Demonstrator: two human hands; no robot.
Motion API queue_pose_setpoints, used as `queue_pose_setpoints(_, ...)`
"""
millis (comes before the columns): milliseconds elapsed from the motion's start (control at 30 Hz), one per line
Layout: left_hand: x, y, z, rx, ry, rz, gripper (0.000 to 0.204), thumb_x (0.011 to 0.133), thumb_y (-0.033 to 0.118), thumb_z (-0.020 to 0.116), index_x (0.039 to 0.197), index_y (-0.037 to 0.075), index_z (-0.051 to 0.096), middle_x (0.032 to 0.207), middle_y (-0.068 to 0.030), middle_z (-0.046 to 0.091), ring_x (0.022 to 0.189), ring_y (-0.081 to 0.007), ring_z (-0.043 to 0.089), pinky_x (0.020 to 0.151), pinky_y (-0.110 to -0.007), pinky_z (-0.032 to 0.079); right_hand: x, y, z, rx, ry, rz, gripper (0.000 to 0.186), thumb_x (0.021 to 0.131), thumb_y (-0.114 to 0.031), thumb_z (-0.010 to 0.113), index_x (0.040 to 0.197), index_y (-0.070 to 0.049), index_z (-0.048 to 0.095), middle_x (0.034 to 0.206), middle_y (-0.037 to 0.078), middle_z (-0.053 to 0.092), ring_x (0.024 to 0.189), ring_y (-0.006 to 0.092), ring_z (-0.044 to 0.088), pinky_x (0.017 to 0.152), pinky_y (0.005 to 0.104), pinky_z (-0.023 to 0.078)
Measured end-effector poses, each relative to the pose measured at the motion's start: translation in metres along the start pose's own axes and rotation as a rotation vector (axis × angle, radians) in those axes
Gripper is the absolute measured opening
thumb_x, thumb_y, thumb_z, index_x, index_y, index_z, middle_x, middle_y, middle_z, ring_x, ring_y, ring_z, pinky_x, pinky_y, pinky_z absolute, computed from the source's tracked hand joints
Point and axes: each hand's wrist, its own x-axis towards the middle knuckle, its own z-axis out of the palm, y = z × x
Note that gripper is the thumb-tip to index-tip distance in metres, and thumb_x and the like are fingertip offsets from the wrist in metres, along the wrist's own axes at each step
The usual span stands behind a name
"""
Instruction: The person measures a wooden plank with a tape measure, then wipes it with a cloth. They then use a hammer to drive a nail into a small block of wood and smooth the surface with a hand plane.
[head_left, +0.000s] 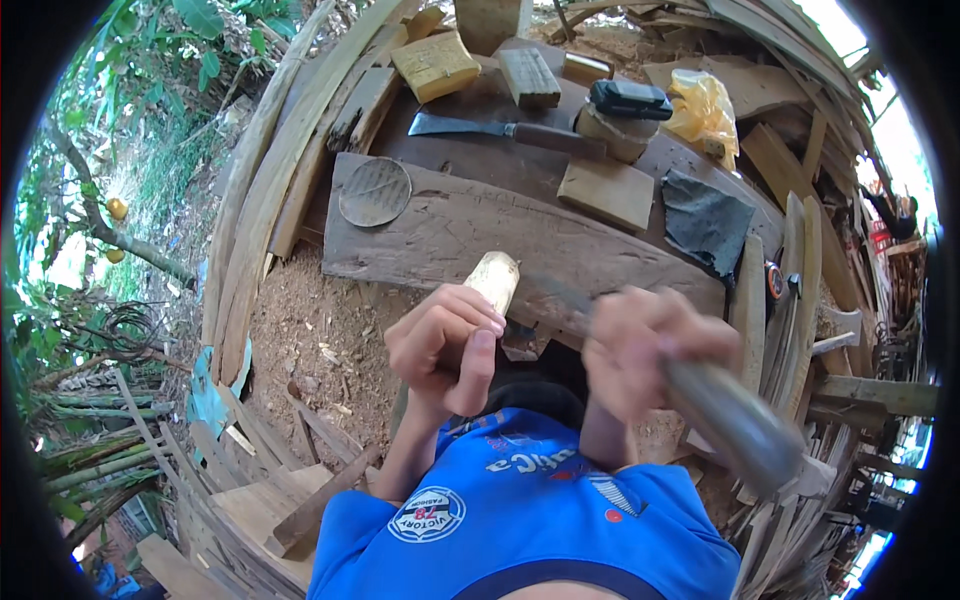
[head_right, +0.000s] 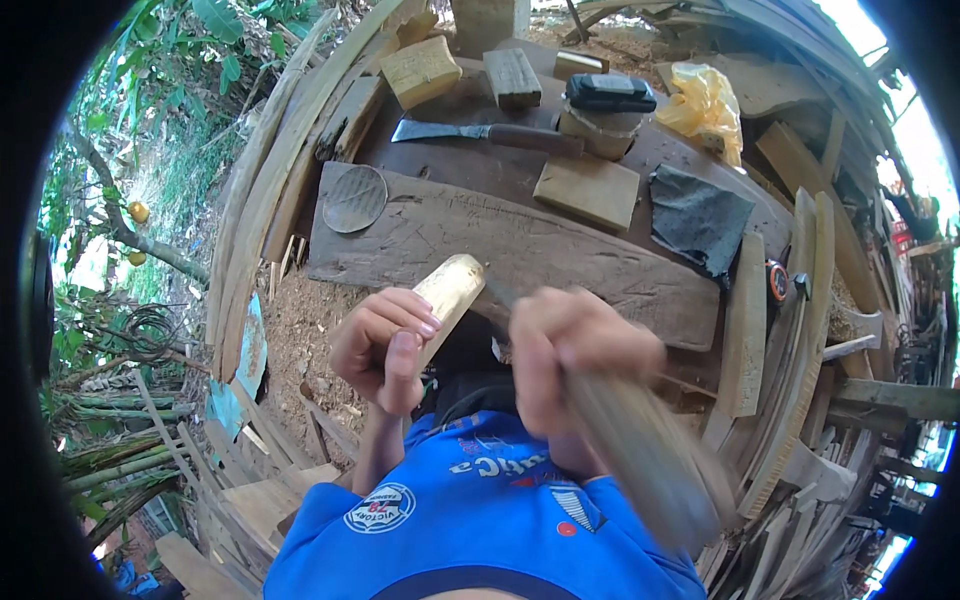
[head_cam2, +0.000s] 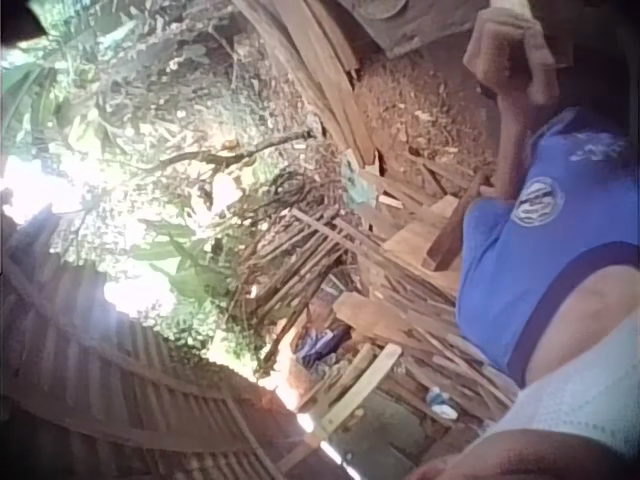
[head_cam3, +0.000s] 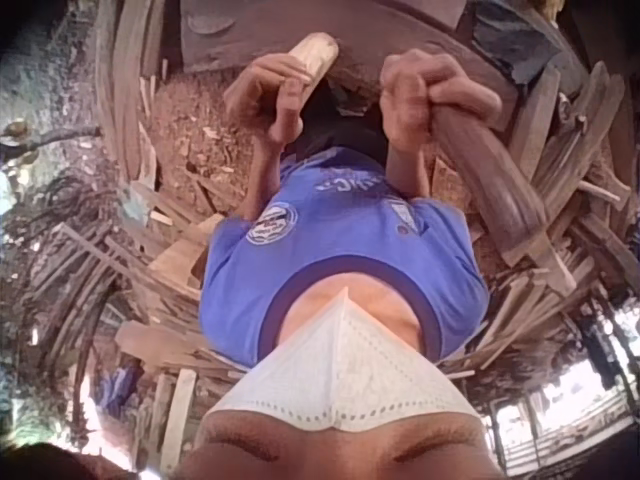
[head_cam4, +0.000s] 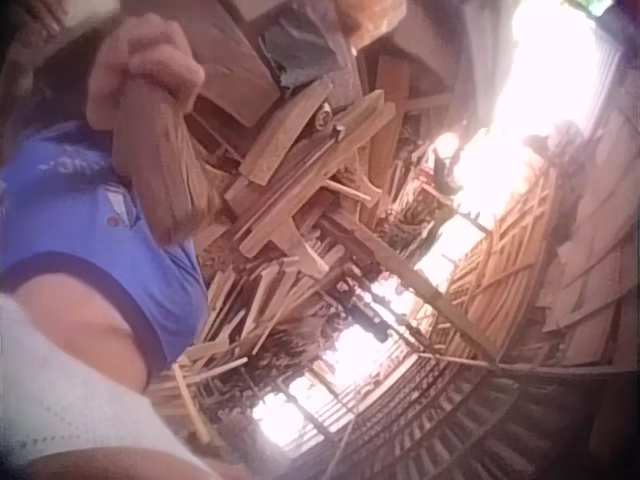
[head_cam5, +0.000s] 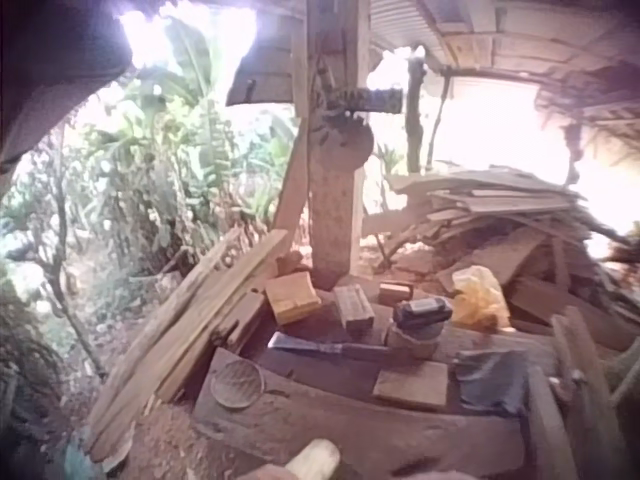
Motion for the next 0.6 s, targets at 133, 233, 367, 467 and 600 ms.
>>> queue_pose_setpoints(133,0.006,-0.004,-0.009,-0.147,-0.053,0.008,0.012,0.07,-0.004,0.05,0.059,0.0,0.046,0.061,-0.0135,0.056,0.055,-0.0208,0.057,0.054,-0.031,0.047,0.019,-0.028,0.003,-0.174,0.068,-0.22,0.019,0.082,0.001,0.053,0.087,-0.015,0.044,0.061,0.001,0.039,0.048,0.0084,0.036,0.039,0.0211,0.028)
queue_pose_setpoints(233,0.009,-0.006,-0.014,-0.198,-0.083,0.005,0.012,0.07,-0.004,0.051,0.059,0.0,0.047,0.061,-0.0134,0.056,0.055,-0.0208,0.057,0.054,-0.031,0.047,0.017,-0.007,-0.023,-0.894,0.15,-0.153,0.018,0.08,-0.005,0.059,0.087,-0.017,0.047,0.066,0.001,0.046,0.051,0.0138,0.042,0.045,0.0275,0.035)
queue_pose_setpoints(367,0.01,-0.01,-0.02,-0.229,-0.092,-0.036,0.013,0.07,-0.003,0.051,0.059,0.0,0.047,0.06,-0.0128,0.056,0.055,-0.0203,0.057,0.054,-0.031,0.047,0.018,0.026,-0.082,-1.404,-0.107,0.241,0.031,0.073,-0.019,0.071,0.098,-0.009,0.056,0.086,0.012,0.058,0.074,0.0259,0.059,0.067,0.0337,0.047)
queue_pose_setpoints(467,0.014,-0.011,-0.022,-0.262,-0.112,-0.032,0.013,0.07,-0.004,0.051,0.058,0.0,0.048,0.06,-0.0124,0.056,0.055,-0.0196,0.057,0.054,-0.03,0.047,0.018,0.044,-0.126,-1.636,-0.298,0.522,0.033,0.072,-0.019,0.071,0.099,-0.007,0.057,0.09,0.014,0.058,0.085,0.0284,0.059,0.074,0.0365,0.047)
queue_pose_setpoints(600,0.015,-0.011,-0.023,-0.273,-0.111,-0.024,0.013,0.07,-0.004,0.052,0.057,0.0,0.049,0.058,-0.0116,0.056,0.054,-0.0185,0.056,0.054,-0.029,0.047,0.03,0.062,-0.122,-1.569,-0.451,0.411,0.032,0.074,-0.019,0.068,0.101,-0.006,0.058,0.095,0.012,0.059,0.092,0.0283,0.057,0.08,0.0378,0.046)
